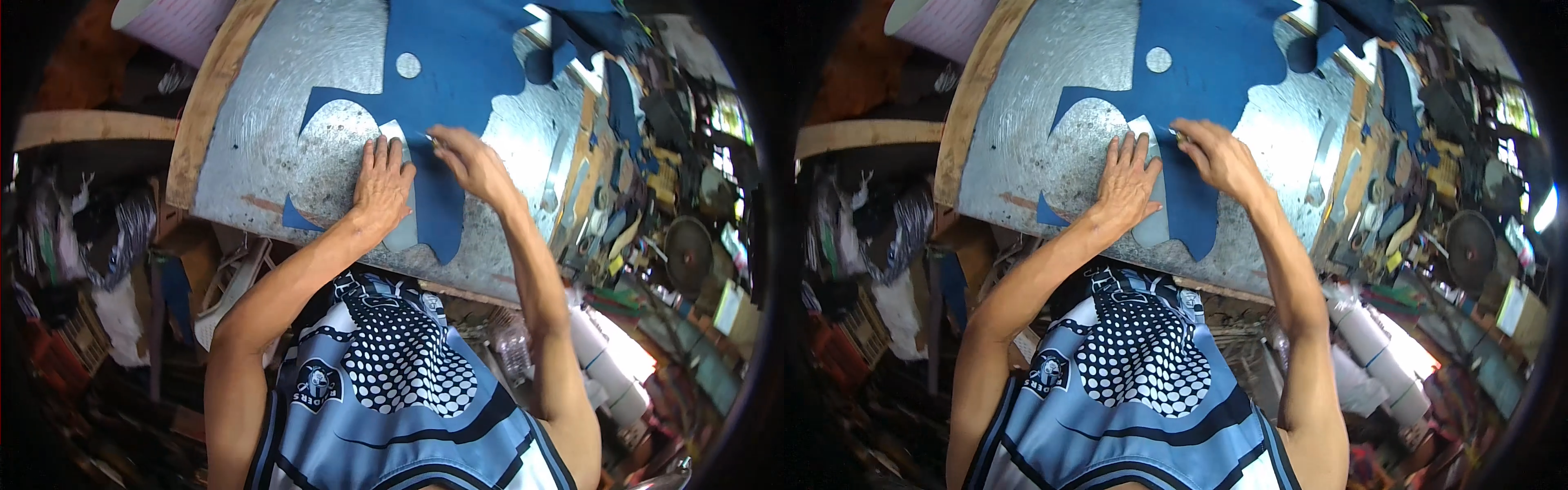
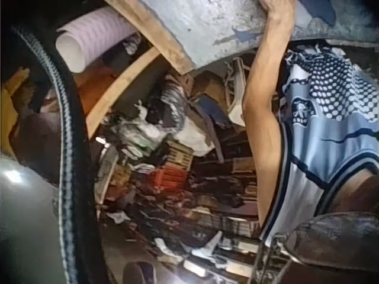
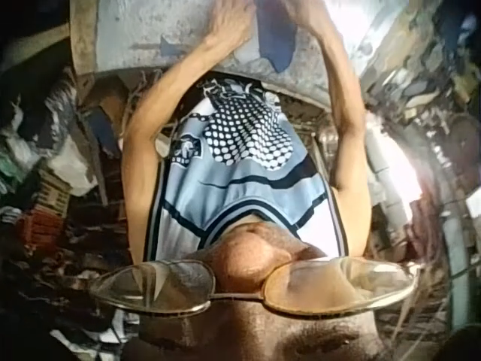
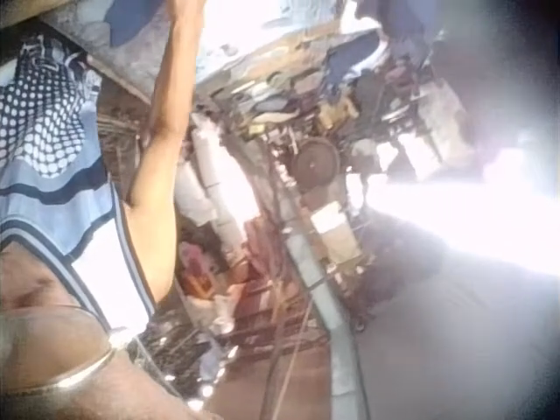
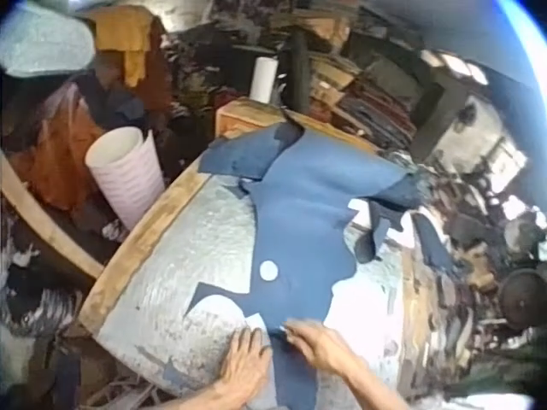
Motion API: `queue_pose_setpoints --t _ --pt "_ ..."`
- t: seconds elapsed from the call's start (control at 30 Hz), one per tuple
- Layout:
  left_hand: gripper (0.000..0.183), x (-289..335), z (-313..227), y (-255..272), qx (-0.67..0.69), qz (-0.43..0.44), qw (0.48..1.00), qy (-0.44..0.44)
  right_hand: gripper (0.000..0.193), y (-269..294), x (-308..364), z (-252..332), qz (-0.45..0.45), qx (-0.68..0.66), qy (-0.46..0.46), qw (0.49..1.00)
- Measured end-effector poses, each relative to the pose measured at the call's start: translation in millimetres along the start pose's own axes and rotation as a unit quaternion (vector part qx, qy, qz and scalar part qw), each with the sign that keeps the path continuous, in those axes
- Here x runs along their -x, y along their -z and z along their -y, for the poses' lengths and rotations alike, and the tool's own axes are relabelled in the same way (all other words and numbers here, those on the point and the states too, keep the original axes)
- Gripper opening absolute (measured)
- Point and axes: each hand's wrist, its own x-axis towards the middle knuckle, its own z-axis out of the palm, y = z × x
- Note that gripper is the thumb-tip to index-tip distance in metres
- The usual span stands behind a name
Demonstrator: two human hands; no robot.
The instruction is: Cutting out shoe components from a blue synthetic material sheet using a utility knife and various templates.
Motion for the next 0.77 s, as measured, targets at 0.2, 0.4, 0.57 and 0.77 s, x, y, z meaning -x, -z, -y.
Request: queue_pose_setpoints --t 0.2,0.4,0.57,0.77 --pt "0.091 -1 2 -3 0.008 0.009 0.997 0.076 0.027 -7 -101 -40 0.142 0.064 0.195 0.968" --pt "0.099 -5 0 -1 0.013 0.025 0.994 0.109 0.028 -7 -121 -38 0.232 0.096 0.239 0.938" --pt "0.1 -7 0 -1 0.022 0.032 0.993 0.111 0.027 -2 -125 -35 0.267 0.093 0.235 0.93" --pt "0.099 -9 -2 6 0.028 0.077 0.989 0.119 0.027 -4 -125 -36 0.274 0.084 0.251 0.925"
